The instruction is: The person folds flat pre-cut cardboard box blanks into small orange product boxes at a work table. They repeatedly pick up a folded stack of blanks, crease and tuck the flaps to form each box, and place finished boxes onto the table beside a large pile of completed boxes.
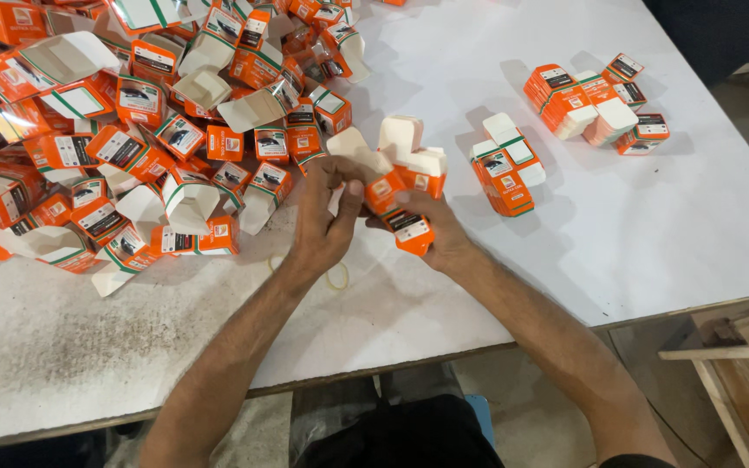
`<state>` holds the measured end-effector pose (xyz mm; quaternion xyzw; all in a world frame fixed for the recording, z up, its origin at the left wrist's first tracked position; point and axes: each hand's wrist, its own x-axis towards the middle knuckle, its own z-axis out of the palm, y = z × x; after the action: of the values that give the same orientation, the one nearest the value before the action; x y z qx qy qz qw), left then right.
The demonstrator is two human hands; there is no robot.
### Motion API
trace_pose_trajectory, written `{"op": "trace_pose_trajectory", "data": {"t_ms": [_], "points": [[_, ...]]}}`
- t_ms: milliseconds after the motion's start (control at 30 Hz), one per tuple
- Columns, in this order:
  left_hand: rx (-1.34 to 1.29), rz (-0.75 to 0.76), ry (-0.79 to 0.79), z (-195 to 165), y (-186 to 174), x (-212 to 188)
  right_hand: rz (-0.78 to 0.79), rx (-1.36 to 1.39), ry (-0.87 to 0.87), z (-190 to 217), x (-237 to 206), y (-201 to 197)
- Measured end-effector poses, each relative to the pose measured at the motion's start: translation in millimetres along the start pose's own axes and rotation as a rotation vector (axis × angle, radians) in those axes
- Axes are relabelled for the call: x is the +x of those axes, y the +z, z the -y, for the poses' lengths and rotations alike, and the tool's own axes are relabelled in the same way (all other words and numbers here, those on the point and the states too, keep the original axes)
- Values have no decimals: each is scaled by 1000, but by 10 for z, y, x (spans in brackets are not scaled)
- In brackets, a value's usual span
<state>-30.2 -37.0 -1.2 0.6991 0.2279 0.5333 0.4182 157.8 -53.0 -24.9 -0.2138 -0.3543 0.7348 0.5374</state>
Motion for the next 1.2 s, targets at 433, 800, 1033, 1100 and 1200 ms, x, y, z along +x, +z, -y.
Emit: {"op": "trace_pose_trajectory", "data": {"t_ms": [433,800,1033,1100,1200], "points": [[-111,-124,-320,221,40,-41,-186,-690,-403,-144,-83,90],[-624,-389,-483,141,156,85,-128,-855,-582,-155,-109,220],[-589,-257,-304,246,144,20,-38,-903,-561,-150,-137,112],[-501,-248,-185,253,153,-13,-57,-862,-514,-160,-96,56],[-373,-251,-93,192,178,-74,-1,-344,-461,-199,-21,-19]]}}
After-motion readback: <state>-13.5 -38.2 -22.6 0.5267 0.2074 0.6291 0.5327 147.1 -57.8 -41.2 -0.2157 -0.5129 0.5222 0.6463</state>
